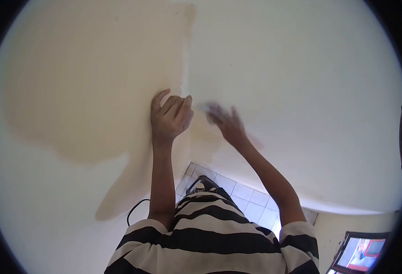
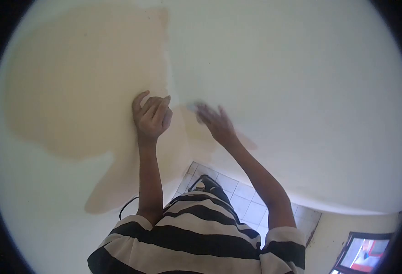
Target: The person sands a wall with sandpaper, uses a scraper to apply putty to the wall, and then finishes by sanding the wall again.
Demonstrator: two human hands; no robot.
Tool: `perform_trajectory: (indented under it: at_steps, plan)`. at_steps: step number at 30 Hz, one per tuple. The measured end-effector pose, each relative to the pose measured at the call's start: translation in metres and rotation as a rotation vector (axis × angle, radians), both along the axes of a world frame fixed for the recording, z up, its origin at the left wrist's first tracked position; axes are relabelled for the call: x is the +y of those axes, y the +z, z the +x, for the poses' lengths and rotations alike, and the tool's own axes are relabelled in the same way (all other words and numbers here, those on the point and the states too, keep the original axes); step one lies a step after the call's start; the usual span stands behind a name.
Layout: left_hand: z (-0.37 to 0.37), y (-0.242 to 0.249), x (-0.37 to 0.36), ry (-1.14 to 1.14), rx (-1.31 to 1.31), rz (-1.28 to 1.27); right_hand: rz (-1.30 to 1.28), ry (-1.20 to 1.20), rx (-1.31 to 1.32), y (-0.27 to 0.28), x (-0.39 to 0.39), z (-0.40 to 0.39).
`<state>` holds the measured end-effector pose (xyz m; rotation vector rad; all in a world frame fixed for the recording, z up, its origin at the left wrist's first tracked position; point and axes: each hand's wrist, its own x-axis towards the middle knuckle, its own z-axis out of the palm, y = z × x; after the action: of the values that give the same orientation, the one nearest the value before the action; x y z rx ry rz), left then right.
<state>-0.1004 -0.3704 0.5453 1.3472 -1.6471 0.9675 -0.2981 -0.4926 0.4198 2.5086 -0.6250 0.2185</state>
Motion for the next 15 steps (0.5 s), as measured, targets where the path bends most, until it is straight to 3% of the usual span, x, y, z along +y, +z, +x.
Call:
perform_trajectory:
  at_steps: [2,3,5,7,8,10,11,12,13,15]
  plan:
    - [0.002,-0.002,-0.003,-0.018,0.008,0.020,-0.189,0.058,0.162,-0.060,-0.004,-0.032]
    - [0.002,-0.002,-0.004,-0.018,0.013,0.019,-0.187,0.045,0.166,-0.054,-0.007,-0.044]
    - [0.001,-0.004,-0.007,-0.012,0.010,0.027,0.268,0.033,-0.064,-0.011,-0.024,-0.059]
    - [-0.001,-0.004,-0.008,-0.004,0.004,0.048,-0.133,-0.066,-0.193,0.078,-0.025,-0.064]
    - [-0.002,-0.004,-0.010,0.011,0.001,0.043,0.721,-0.128,-0.611,0.133,-0.022,-0.069]
    - [-0.003,-0.001,-0.013,0.019,-0.003,0.031,-0.484,-0.372,-0.602,0.196,-0.015,-0.084]
    - [-0.004,0.000,-0.012,0.034,0.006,0.034,-0.469,-0.361,-0.839,0.209,-0.013,-0.090]
    - [-0.002,0.001,-0.006,0.047,0.015,0.035,-0.544,-0.334,-0.868,0.193,-0.018,-0.091]
    - [0.000,0.000,-0.003,0.037,0.010,0.031,-0.614,-0.314,-0.897,0.153,-0.031,-0.093]
    - [-0.002,0.003,0.001,0.045,0.024,0.006,-0.509,-0.272,-0.633,0.033,-0.033,-0.094]
